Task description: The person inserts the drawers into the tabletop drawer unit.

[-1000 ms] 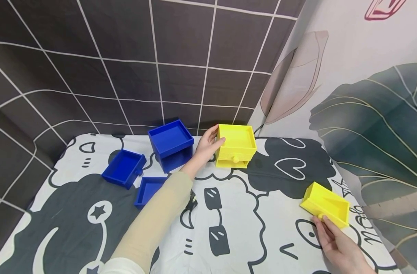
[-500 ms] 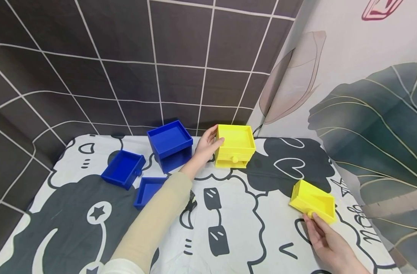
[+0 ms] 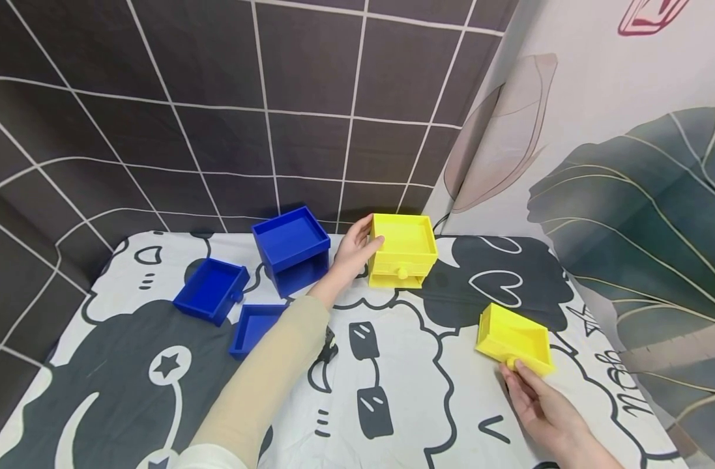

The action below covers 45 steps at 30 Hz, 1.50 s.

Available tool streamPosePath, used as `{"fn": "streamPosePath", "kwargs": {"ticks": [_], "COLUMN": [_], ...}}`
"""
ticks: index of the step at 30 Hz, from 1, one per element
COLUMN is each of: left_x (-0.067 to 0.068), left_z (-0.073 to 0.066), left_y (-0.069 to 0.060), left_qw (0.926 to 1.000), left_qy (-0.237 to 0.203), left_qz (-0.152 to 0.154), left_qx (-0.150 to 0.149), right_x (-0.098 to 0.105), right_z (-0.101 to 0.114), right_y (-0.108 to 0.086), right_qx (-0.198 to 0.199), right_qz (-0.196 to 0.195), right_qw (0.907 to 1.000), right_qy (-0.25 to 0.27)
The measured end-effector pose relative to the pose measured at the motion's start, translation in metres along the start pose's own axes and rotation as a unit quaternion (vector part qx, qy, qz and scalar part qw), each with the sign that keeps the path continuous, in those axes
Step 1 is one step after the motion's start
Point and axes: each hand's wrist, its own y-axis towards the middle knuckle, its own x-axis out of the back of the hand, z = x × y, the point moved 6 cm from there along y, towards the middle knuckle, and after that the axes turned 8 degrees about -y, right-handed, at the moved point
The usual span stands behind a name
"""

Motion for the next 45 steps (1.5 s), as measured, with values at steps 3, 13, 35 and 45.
{"fn": "streamPosePath", "kwargs": {"ticks": [3,13,35,45], "left_x": [0.0,0.001,-0.002,-0.001], "left_z": [0.0,0.001,-0.002,0.0], "left_y": [0.0,0.0,-0.004,-0.003], "left_qw": [1.0,1.0,1.0,0.9999], "left_qy": [0.002,0.006,0.0,-0.003], "left_qz": [0.0,-0.002,0.002,-0.008], "left_qx": [0.001,0.004,0.004,0.009], "right_x": [-0.006,-0.025,-0.066,-0.082], "right_z": [-0.003,-0.012,-0.032,-0.041], "right_y": [0.0,0.002,0.009,0.012], "right_qx": [0.004,0.021,0.049,0.054], "right_qz": [0.005,0.013,0.045,0.066], "right_qw": [0.9999,0.9983,0.9914,0.9853], "right_qy": [-0.015,-0.053,-0.113,-0.148]}}
